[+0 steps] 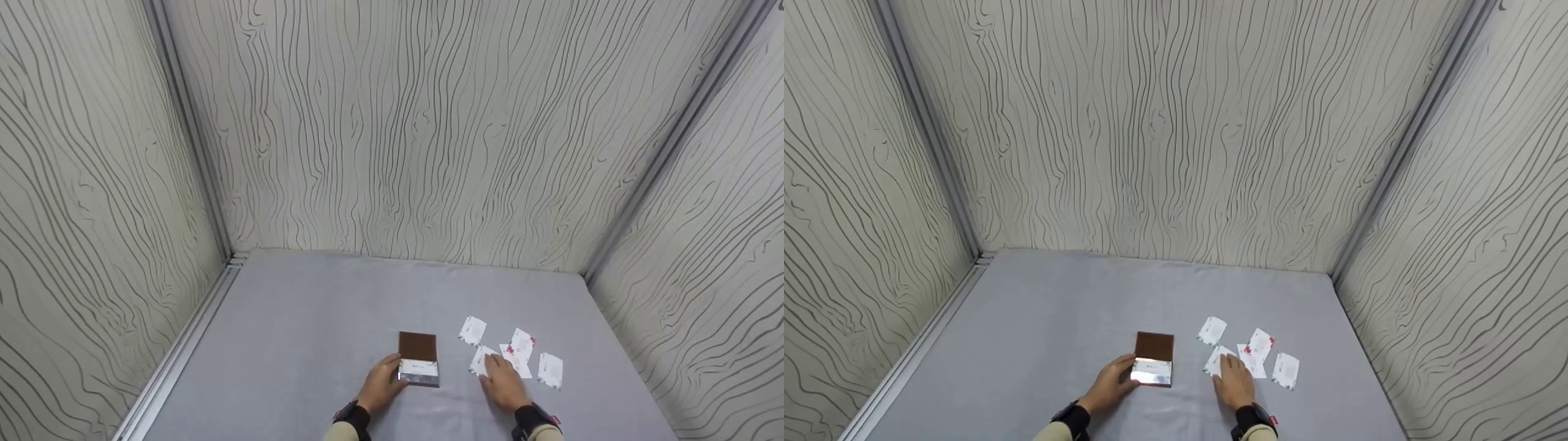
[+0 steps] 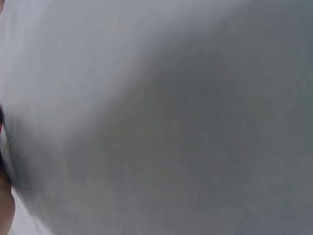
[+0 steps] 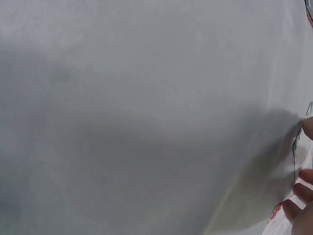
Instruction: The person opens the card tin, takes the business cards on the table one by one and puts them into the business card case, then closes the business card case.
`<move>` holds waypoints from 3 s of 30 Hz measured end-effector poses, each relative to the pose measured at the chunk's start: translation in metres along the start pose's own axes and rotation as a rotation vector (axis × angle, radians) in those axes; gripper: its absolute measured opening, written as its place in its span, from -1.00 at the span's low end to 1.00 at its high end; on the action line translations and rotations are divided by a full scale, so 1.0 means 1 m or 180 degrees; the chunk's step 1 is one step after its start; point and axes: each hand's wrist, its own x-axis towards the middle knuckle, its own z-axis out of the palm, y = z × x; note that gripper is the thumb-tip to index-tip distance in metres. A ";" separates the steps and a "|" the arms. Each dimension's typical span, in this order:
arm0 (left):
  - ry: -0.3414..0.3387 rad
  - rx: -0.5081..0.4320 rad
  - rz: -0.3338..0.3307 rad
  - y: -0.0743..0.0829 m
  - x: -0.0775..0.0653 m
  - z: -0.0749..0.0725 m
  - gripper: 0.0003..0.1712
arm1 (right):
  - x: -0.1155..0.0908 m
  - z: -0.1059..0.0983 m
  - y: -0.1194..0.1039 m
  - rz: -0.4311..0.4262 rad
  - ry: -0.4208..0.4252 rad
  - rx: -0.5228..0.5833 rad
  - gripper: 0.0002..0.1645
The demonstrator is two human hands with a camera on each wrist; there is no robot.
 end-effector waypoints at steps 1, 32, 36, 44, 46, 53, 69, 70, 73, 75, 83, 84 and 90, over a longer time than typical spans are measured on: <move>0.0002 0.0000 0.0008 0.000 0.000 0.000 -0.49 | 0.000 0.000 0.001 0.0017 -0.0023 0.0023 -0.49; 0.0105 0.0022 0.0130 -0.004 0.000 0.004 -0.49 | 0.006 -0.008 0.008 0.0416 -0.0186 0.0041 -0.09; 0.0047 -0.0005 0.0060 -0.003 0.001 0.003 -0.48 | 0.006 -0.006 0.010 0.0500 -0.0122 0.0084 -0.05; -0.0087 -0.0016 -0.0104 -0.001 0.000 0.001 -0.46 | 0.007 -0.006 0.011 0.0008 0.0444 0.0452 -0.58; -0.0074 -0.0010 -0.0070 -0.001 0.000 0.000 -0.46 | 0.008 -0.005 0.010 -0.0242 0.0617 0.0578 -0.74; -0.0015 -0.0009 0.0040 0.000 -0.002 -0.001 -0.48 | 0.013 -0.003 -0.006 -0.0527 0.0835 0.0695 -0.64; -0.0061 0.0002 0.0002 0.003 -0.001 -0.003 -0.48 | 0.028 0.019 -0.046 -0.0592 0.1170 0.1118 -0.62; -0.0065 0.0019 -0.0003 0.003 -0.001 -0.002 -0.48 | 0.029 0.020 -0.048 -0.0577 0.1190 0.1155 -0.62; -0.0056 0.0054 -0.0020 0.001 0.000 -0.001 -0.48 | 0.032 0.022 -0.055 -0.0532 0.1220 0.1217 -0.63; -0.0053 0.0046 -0.0041 0.001 0.000 0.000 -0.48 | 0.034 0.023 -0.060 -0.0495 0.1206 0.1279 -0.63; -0.0059 -0.0044 -0.0031 0.001 0.000 -0.002 -0.48 | 0.039 0.032 -0.078 -0.0361 0.1028 0.1543 -0.64; -0.0043 -0.0042 -0.0010 0.000 -0.001 -0.002 -0.48 | 0.039 0.033 -0.080 -0.0355 0.1004 0.1563 -0.65; 0.0041 -0.0042 0.0075 -0.001 -0.001 0.000 -0.50 | 0.042 0.039 -0.091 -0.0137 0.0836 0.1713 -0.66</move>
